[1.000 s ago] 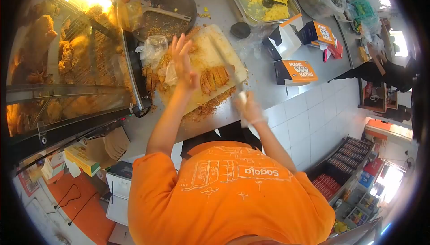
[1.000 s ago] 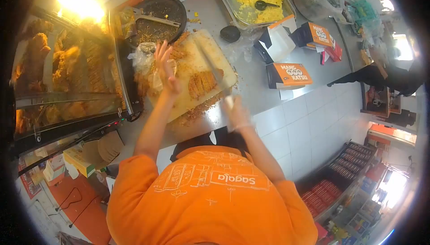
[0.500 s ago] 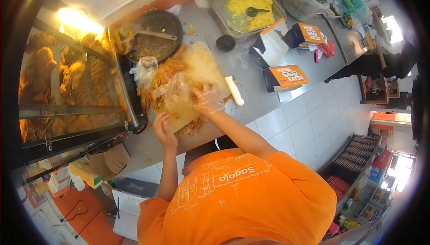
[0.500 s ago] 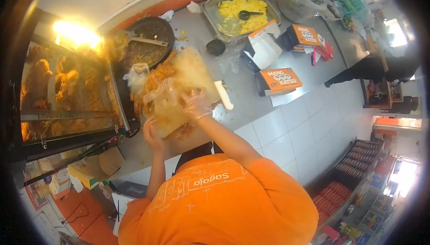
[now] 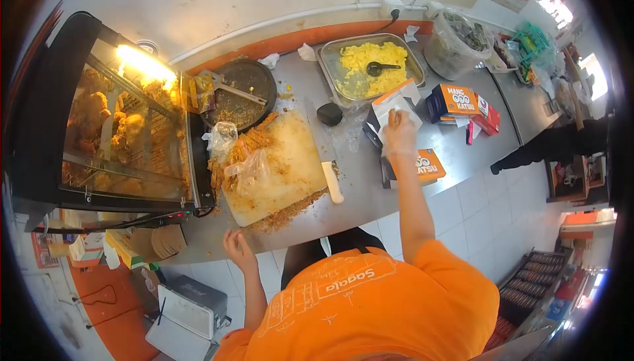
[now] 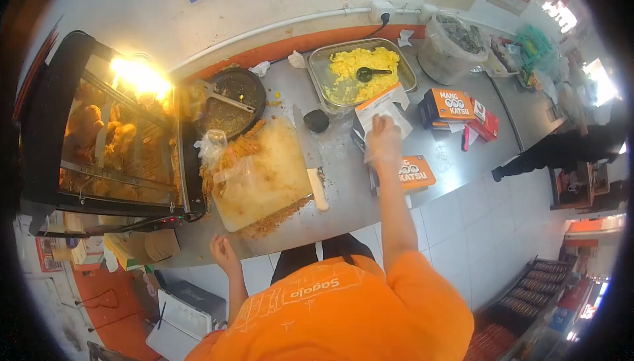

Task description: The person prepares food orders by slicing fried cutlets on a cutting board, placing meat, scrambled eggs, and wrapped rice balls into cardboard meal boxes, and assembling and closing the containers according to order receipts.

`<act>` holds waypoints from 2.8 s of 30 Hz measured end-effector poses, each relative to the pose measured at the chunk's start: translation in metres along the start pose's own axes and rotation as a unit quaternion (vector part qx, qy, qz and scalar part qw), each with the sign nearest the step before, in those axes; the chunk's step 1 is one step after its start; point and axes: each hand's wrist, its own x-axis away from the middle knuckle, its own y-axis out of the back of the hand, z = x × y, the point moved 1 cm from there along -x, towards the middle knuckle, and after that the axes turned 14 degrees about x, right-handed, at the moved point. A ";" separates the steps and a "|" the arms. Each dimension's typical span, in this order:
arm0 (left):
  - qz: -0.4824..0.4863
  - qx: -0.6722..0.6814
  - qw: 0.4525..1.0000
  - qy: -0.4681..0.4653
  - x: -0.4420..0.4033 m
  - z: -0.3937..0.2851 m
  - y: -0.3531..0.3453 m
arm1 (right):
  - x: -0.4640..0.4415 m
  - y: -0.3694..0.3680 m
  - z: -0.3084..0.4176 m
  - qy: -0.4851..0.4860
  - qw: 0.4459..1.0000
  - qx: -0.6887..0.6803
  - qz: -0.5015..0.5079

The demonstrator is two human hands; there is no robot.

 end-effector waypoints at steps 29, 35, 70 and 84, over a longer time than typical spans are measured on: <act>-0.489 -0.228 0.835 0.114 0.526 0.034 0.440 | 0.781 0.056 0.216 0.781 0.506 -0.197 0.310; -0.762 -0.243 0.556 0.228 0.688 0.056 0.489 | 0.803 -0.136 0.195 0.845 0.361 0.249 0.305; -0.665 0.154 0.451 0.575 0.783 0.315 0.802 | 1.735 0.316 0.493 0.670 0.292 -0.236 0.641; -0.888 0.087 0.212 0.398 0.814 0.296 0.956 | 1.995 0.379 0.550 0.952 0.118 -0.169 0.226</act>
